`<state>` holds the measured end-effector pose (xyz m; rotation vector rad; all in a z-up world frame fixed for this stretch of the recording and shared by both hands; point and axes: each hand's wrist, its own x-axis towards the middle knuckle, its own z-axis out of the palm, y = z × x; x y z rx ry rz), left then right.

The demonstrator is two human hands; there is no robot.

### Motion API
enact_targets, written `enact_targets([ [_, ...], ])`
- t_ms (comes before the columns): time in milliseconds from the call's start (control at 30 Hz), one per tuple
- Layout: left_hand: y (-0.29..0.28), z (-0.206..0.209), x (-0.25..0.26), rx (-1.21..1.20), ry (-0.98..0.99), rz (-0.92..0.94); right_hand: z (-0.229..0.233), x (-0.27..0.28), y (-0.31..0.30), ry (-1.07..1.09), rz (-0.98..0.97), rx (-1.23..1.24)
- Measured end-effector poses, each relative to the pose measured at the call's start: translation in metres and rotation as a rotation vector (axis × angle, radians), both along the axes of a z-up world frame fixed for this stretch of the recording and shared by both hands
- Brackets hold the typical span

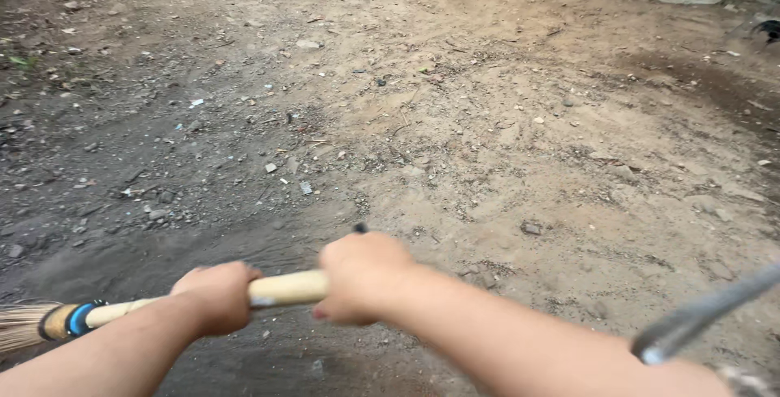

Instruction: The person sweeps dirt and debris on the ground toward a small fire using a broom, occasionally pushing items into the flames.

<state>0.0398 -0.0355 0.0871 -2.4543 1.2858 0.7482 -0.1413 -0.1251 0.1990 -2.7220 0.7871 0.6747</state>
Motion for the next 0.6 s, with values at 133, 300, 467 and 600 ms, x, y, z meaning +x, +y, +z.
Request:
enact_targets([
  [133,-0.048,0.037,-0.036,-0.102,0.043,-0.1,0.045,-0.037,-0.019,0.033,-0.177,-0.037],
  [300,-0.114,0.073,-0.096,-0.446,0.255,-0.207,0.118,-0.071,-0.005,0.227,-0.341,-0.357],
  [467,-0.118,0.051,-0.118,-0.489,0.42,-0.208,0.128,-0.068,0.003,0.338,-0.193,-0.439],
  [600,-0.052,0.0,-0.079,-0.373,0.414,-0.139,0.096,-0.049,-0.003,0.263,-0.14,-0.138],
])
